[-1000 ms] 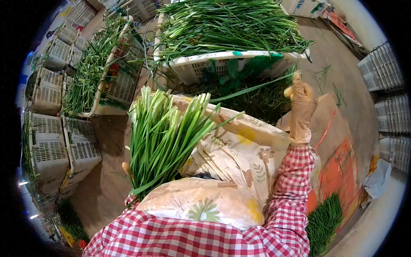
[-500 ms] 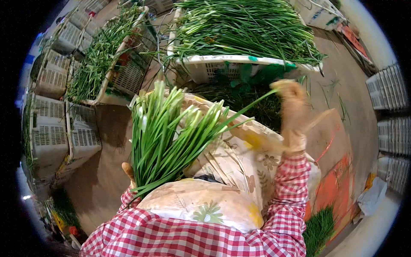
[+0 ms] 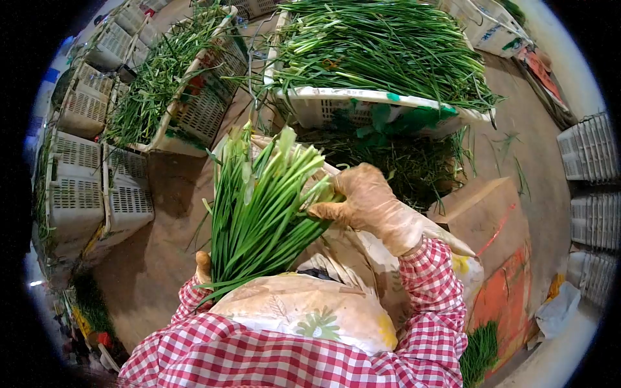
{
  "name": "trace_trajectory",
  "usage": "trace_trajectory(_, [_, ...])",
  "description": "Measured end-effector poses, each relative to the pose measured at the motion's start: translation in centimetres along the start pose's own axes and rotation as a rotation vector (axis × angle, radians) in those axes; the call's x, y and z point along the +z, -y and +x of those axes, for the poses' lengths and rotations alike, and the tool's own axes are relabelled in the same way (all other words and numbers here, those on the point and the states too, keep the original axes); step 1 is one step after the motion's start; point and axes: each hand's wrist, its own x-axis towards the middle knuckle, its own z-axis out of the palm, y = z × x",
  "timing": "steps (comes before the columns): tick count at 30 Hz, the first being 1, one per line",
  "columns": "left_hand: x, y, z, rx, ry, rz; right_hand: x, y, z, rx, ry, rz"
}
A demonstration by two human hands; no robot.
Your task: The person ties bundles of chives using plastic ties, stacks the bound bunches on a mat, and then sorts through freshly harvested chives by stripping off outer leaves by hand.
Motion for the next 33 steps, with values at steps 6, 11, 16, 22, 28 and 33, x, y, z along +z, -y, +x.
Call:
trace_trajectory(6, [-0.4,0.3,0.0,0.052,-0.074,0.154,1.1,-0.3,-2.2,-0.180,-0.111,0.096])
trace_trajectory(11, [0.1,0.3,0.4,0.064,-0.073,0.152,3.3,0.1,-2.6,0.074,-0.344,0.338])
trace_trajectory(16, [-0.1,0.4,0.7,0.060,-0.082,0.147,5.0,-1.1,-2.8,-0.148,-0.687,-0.190])
trace_trajectory(22, [-0.6,0.2,0.3,0.067,-0.090,0.152,2.5,-2.4,-2.2,0.015,-0.830,0.910])
trace_trajectory(28, [-0.7,0.2,-0.1,0.077,-0.106,0.161,2.2,-1.1,-4.4,0.053,-0.735,0.711])
trace_trajectory(33, [-0.7,0.3,-0.5,0.064,-0.128,0.171,2.0,-0.6,-3.0,0.066,-0.552,0.344])
